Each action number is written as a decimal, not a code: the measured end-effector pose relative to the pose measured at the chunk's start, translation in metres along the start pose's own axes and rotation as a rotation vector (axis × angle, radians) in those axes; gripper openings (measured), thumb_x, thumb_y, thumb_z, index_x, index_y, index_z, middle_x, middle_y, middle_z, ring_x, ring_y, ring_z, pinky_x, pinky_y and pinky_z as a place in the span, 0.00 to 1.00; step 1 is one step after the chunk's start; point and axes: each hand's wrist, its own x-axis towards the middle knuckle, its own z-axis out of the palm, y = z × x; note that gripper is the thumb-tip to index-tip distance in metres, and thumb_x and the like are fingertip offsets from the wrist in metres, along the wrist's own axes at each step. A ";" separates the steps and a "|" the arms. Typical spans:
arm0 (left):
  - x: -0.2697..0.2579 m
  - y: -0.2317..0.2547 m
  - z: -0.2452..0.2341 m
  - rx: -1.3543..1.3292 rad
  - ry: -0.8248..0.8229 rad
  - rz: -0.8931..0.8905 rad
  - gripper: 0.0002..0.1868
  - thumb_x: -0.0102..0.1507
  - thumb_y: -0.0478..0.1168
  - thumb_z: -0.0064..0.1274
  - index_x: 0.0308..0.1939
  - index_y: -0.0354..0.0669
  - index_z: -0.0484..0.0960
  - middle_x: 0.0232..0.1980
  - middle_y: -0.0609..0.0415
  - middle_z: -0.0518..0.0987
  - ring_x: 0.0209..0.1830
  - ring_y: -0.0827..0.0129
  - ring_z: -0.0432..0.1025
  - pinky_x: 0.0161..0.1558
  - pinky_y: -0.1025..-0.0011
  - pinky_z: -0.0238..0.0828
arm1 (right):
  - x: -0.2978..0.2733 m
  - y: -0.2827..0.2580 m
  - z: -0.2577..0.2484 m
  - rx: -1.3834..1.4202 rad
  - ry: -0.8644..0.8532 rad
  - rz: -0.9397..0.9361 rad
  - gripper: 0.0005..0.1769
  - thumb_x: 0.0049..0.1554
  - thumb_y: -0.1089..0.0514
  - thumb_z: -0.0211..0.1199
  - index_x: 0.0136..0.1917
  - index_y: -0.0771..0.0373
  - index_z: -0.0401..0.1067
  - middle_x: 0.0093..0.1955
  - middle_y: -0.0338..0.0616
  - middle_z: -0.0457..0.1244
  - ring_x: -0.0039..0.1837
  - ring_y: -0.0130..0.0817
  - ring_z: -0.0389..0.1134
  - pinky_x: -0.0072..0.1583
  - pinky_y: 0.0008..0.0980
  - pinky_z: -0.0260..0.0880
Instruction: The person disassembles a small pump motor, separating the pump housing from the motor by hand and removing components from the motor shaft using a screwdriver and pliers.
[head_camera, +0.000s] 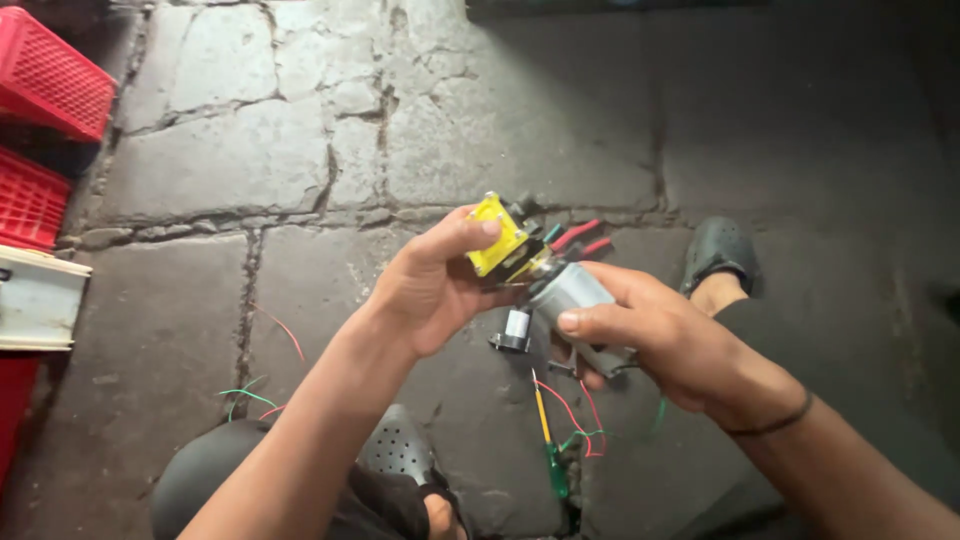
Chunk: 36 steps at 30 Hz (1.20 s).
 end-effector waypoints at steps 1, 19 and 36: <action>-0.004 0.000 0.000 0.013 0.015 -0.017 0.18 0.58 0.44 0.57 0.50 0.43 0.75 0.46 0.53 0.79 0.50 0.63 0.75 0.57 0.52 0.74 | 0.000 0.003 0.001 0.011 -0.005 0.035 0.20 0.55 0.49 0.62 0.51 0.70 0.71 0.39 0.43 0.66 0.37 0.28 0.66 0.39 0.29 0.65; -0.019 -0.010 0.006 0.158 0.140 0.090 0.24 0.61 0.45 0.61 0.57 0.40 0.76 0.48 0.53 0.81 0.49 0.68 0.76 0.53 0.57 0.74 | 0.016 0.011 0.009 0.057 0.023 0.076 0.19 0.59 0.47 0.59 0.50 0.68 0.72 0.39 0.45 0.68 0.37 0.29 0.68 0.40 0.30 0.69; -0.025 0.002 -0.010 0.366 -0.033 -0.002 0.24 0.60 0.43 0.65 0.54 0.33 0.79 0.46 0.52 0.83 0.43 0.72 0.75 0.48 0.69 0.71 | 0.010 -0.001 0.005 -0.184 0.004 0.067 0.19 0.54 0.51 0.64 0.54 0.66 0.77 0.34 0.38 0.65 0.35 0.23 0.65 0.35 0.28 0.67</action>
